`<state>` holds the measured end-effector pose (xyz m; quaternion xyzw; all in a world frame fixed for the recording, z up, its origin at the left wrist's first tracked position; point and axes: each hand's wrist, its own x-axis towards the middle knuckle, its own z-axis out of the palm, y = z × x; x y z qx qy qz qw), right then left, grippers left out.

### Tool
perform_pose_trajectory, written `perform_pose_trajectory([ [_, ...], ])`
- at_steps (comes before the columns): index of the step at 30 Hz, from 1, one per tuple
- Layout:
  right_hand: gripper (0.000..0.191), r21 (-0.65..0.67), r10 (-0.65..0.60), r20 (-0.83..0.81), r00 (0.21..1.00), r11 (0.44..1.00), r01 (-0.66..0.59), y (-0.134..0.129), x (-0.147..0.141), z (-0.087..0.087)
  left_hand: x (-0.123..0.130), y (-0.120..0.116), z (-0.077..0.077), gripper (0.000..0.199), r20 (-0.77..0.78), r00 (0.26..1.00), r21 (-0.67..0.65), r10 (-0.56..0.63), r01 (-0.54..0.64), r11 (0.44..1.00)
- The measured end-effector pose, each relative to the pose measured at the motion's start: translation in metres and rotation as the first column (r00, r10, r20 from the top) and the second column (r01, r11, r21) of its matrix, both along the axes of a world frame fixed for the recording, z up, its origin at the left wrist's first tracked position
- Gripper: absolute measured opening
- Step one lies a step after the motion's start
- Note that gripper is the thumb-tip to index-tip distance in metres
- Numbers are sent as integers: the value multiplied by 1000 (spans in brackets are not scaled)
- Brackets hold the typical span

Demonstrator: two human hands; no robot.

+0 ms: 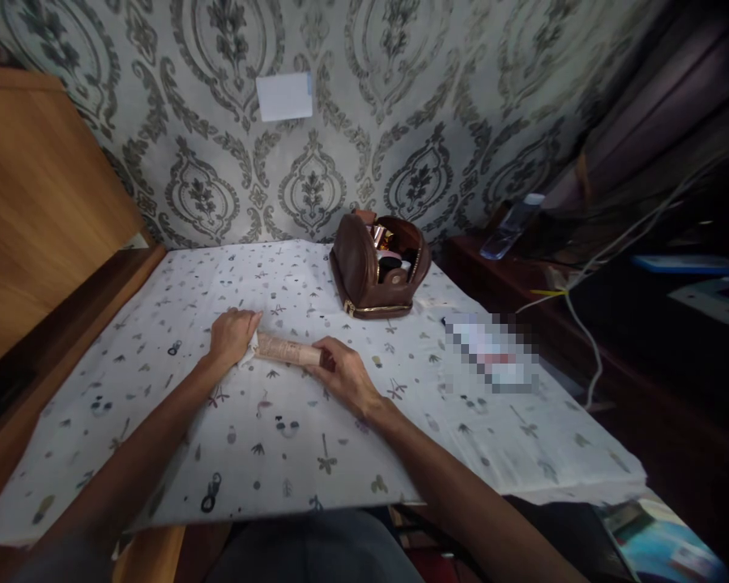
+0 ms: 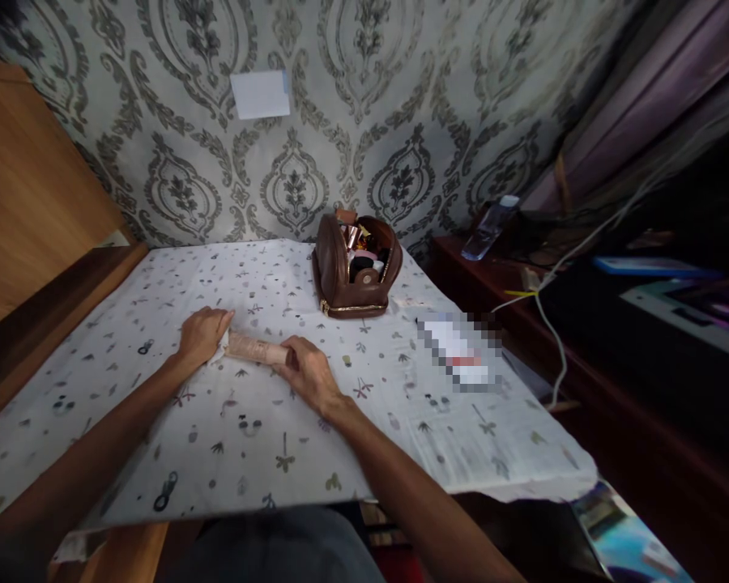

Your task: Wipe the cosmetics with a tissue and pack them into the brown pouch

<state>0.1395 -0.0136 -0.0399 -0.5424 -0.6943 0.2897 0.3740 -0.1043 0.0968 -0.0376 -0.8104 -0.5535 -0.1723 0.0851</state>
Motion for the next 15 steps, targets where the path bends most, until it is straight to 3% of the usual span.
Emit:
perform_pose_trajectory([
  [4, 20, -21, -19, -10, 1000, 1000, 19, -1, -2, 4, 21, -17, 5, 47, -22, 995, 49, -102, 103, 994],
  [6, 18, -32, -19, -21, 1000, 999, 18, -1, -3, 4, 41, -33, 7, 43, 4, 976, 72, -220, 219, 973],
  [9, 13, -59, -27, -57, 998, 998, 24, -1, -4, 1, 68, -58, 8, 33, 7, 877, 104, -480, 477, 873],
  [12, 11, -87, -25, -101, 995, 996, 16, 0, -4, -2, 78, -68, 9, 30, -26, 816, 87, -578, 578, 812],
  [15, 26, -125, 4, -155, 988, 992, -23, 1, -3, -3, 67, -60, 11, 34, -123, 741, 80, -661, 671, 737],
])
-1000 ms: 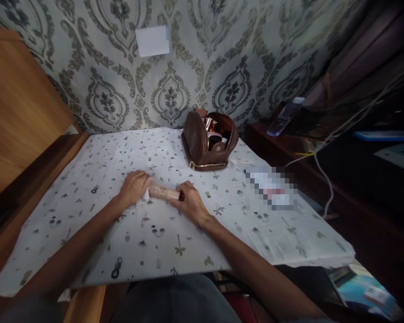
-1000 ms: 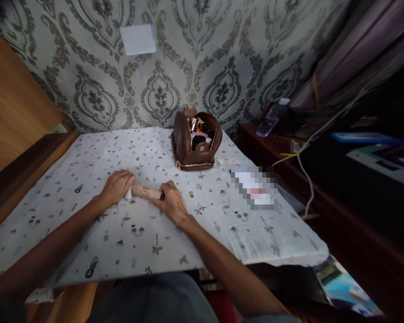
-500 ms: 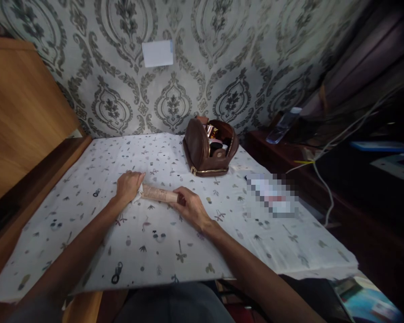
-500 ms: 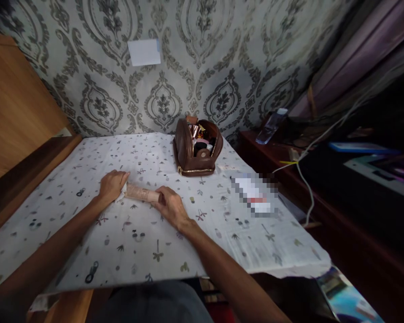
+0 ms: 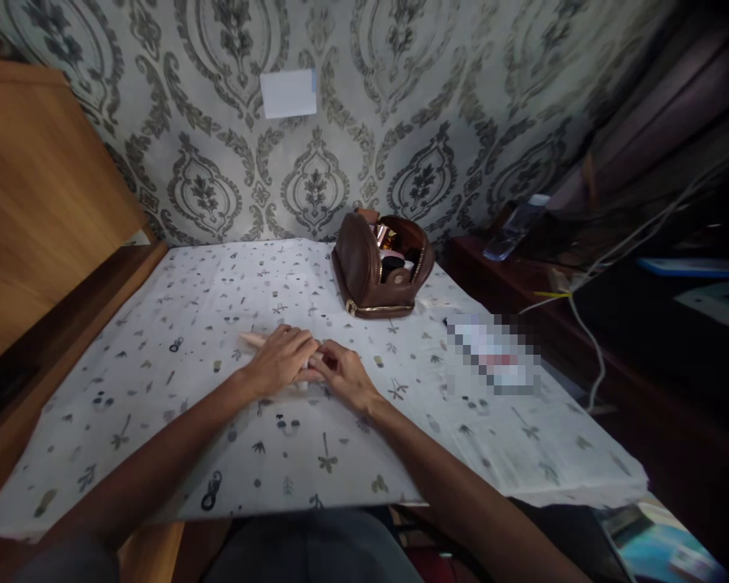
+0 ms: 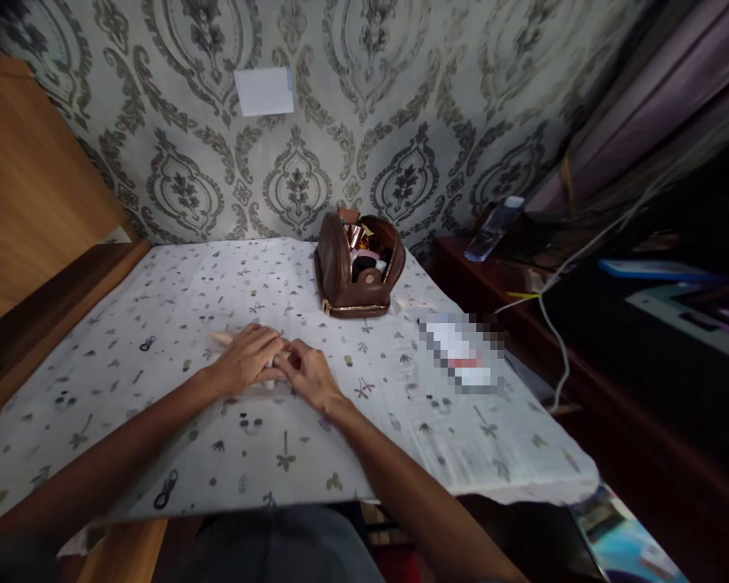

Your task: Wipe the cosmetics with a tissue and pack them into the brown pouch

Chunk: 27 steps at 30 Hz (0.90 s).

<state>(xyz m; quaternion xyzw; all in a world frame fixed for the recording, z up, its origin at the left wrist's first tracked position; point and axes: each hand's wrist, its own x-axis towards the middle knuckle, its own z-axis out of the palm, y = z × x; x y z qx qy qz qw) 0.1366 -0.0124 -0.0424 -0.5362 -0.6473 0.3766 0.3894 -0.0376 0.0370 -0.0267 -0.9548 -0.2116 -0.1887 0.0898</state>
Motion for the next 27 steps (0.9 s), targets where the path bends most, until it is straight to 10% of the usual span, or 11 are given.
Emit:
perform_pose_trajectory([
  [11, 40, -201, -4, -140, 990, 979, -24, 14, 6, -5, -72, 55, 3, 51, -110, 974, 33, 196, -194, 980],
  [19, 27, 29, -45, -80, 996, 998, 48, 13, 10, -5, -71, 67, 4, 48, -81, 955, -82, 286, -293, 953],
  [27, 35, -62, -49, -54, 997, 997, 46, 6, 1, -3, -73, 74, 5, 47, 82, 882, -83, 464, -458, 885],
])
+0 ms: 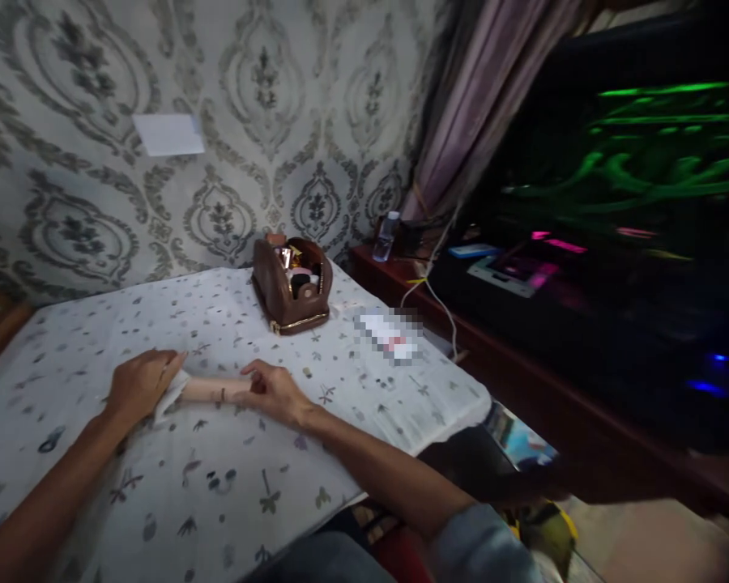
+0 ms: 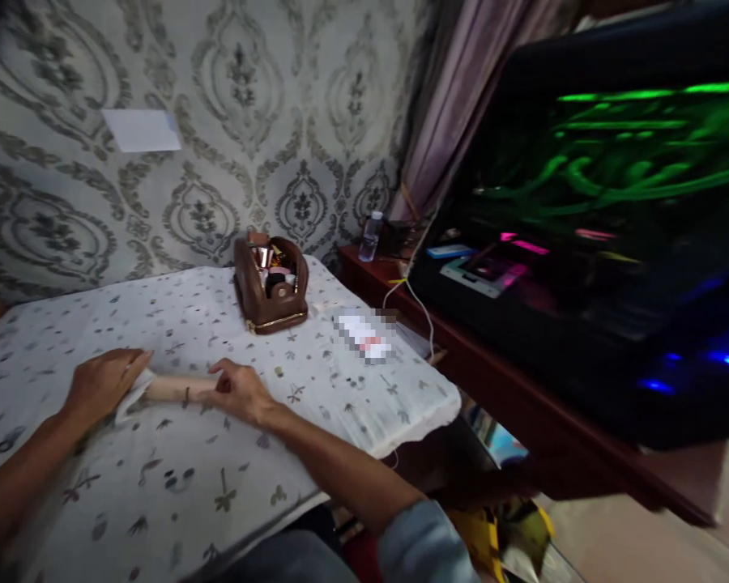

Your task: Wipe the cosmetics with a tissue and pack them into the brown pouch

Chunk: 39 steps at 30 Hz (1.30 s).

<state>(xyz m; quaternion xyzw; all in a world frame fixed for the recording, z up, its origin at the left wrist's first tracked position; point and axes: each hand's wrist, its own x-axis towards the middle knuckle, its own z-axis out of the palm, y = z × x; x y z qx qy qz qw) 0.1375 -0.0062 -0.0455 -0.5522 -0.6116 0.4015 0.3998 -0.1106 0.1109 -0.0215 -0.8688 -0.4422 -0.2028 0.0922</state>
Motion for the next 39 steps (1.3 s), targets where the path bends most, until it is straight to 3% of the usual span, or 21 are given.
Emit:
perform_pose_trajectory([
  [4, 23, -12, 0, 68, 998, 1000, 0, -6, -2, 7, 32, -20, 3, 42, -68, 982, 135, -174, 182, 974],
  [7, 17, 17, -27, 117, 993, 1000, 25, -7, -1, 10, 67, -46, -3, 35, -72, 941, 131, -331, 338, 932],
  [12, 17, 133, -43, 250, 967, 991, 9, -1, 1, 5, 94, -72, -15, 35, -27, 933, 100, -358, 358, 928],
  [17, 20, 194, 1, 309, 951, 979, -64, 0, 2, 2, 82, -64, -15, 33, -47, 939, 86, -340, 342, 936],
  [23, 25, 169, 13, 358, 934, 982, -79, -1, 4, 4, 46, -32, -15, 34, -6, 964, -18, -265, 265, 964],
  [28, 27, 184, 18, 365, 931, 979, -91, -3, 5, 6, 12, -6, -14, 32, 152, 982, -96, -113, 129, 987],
  [33, 36, 206, 20, 416, 909, 972, -115, -4, 5, 4, 1, 8, -14, 31, 88, 990, -209, 110, -90, 974],
  [36, 38, 205, 27, 446, 894, 970, -131, -4, 5, 4, 4, 9, -11, 36, 37, 986, -156, 164, -157, 975],
  [39, 30, 211, 20, 452, 892, 969, -128, -3, 4, 3, 11, 4, -4, 38, -31, 997, -1, 70, -70, 998],
])
